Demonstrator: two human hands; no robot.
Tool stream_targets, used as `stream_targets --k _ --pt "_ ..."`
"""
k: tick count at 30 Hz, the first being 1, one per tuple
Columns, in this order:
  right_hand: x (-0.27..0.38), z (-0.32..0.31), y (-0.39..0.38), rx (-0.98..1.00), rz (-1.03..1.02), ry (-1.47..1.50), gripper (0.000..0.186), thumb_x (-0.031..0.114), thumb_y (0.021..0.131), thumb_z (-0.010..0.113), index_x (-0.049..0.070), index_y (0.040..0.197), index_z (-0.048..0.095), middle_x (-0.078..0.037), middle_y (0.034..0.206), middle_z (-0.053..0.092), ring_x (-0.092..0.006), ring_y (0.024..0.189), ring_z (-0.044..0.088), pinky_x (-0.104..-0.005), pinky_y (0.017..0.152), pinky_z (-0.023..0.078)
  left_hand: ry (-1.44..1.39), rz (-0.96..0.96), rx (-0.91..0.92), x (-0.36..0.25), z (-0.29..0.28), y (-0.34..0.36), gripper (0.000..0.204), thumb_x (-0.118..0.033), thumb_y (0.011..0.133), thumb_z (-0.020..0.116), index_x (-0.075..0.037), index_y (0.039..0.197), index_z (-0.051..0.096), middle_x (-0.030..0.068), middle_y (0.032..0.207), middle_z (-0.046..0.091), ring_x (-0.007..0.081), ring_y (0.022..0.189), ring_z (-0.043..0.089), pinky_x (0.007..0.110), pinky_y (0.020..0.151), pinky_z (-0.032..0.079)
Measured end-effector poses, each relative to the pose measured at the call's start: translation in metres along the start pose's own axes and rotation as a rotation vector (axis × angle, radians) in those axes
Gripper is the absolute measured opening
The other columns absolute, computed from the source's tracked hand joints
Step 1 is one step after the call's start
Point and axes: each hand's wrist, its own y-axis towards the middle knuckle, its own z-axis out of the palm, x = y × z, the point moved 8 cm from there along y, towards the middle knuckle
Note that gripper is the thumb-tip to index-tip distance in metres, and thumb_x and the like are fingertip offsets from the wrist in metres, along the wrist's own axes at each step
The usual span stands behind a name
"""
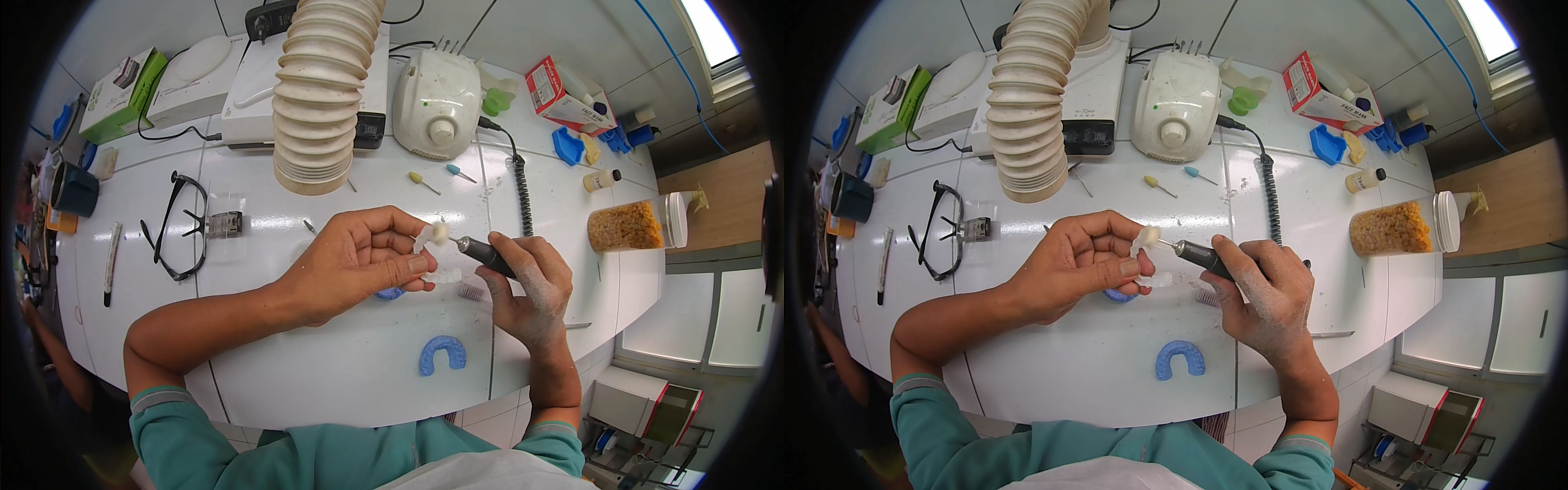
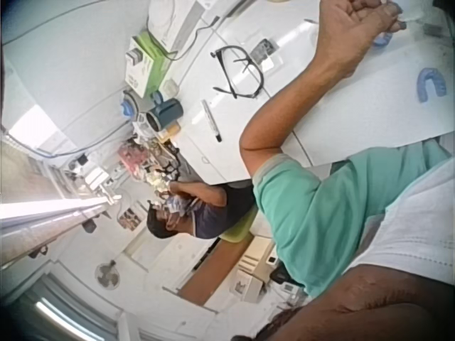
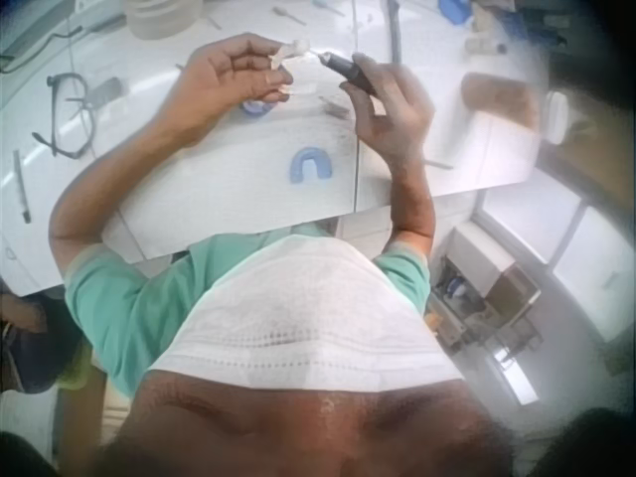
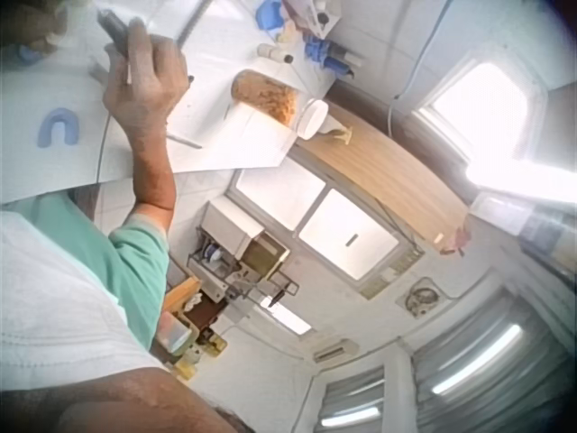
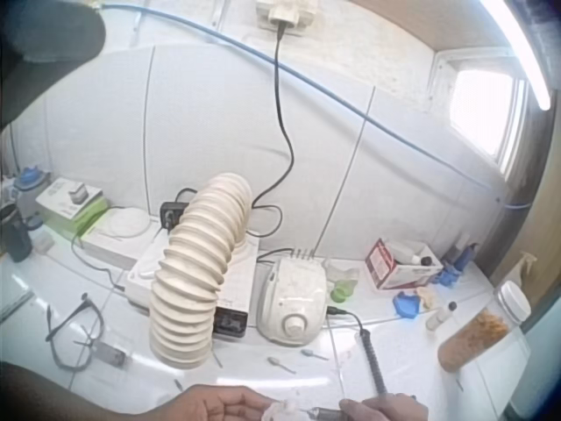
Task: The person uses a rotary tool with a polishing attachment to smooth a dental prosthetic piece, then cleans the workspace and a tray using a cloth.
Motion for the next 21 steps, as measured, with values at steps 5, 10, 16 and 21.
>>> stream_targets --k 5,10,16,21 --pt "-0.005 -0.009 0.002 -0.050 0.049 0.047 0.049 0.009 0.075 0.097 0.001 0.121 0.080 -0.010 0.087 0.075 -0.0204 0.072 0.068 -0.0341 0.061 0.052 0.125 0.026 -0.049 -0.003 -0.002 0.000 0.045 -0.010 0.113 0.068 0.005 0.154 0.058 0.0147 0.132 0.074 0.0226 0.119 0.077 0.033 0.098 0.069" --pt "-0.001 -0.004 0.003 0.008 0.064 0.078 0.049 0.006 0.075 0.096 0.002 0.122 0.080 -0.011 0.087 0.075 -0.0209 0.072 0.070 -0.0346 0.062 0.054 0.035 0.024 -0.020 -0.014 0.009 -0.003 0.054 -0.006 0.114 0.065 0.004 0.164 0.047 0.0117 0.138 0.062 0.0266 0.130 0.073 0.035 0.107 0.066" --pt "-0.003 -0.003 0.002 0.004 0.081 0.091 0.051 0.007 0.075 0.097 0.002 0.123 0.080 -0.010 0.088 0.074 -0.0204 0.072 0.069 -0.0350 0.061 0.053 0.086 0.035 -0.021 -0.009 0.006 -0.004 0.064 0.002 0.111 0.065 0.002 0.169 0.039 0.0088 0.134 0.057 0.0285 0.133 0.072 0.032 0.109 0.065" --pt "-0.003 0.000 0.001 0.033 0.089 0.102 0.050 0.006 0.075 0.097 0.002 0.122 0.081 -0.010 0.088 0.073 -0.0200 0.072 0.069 -0.0346 0.061 0.053 0.105 0.020 -0.032 -0.007 0.006 -0.006 0.067 0.007 0.107 0.069 0.003 0.168 0.042 0.0090 0.130 0.056 0.0257 0.126 0.075 0.027 0.105 0.065"
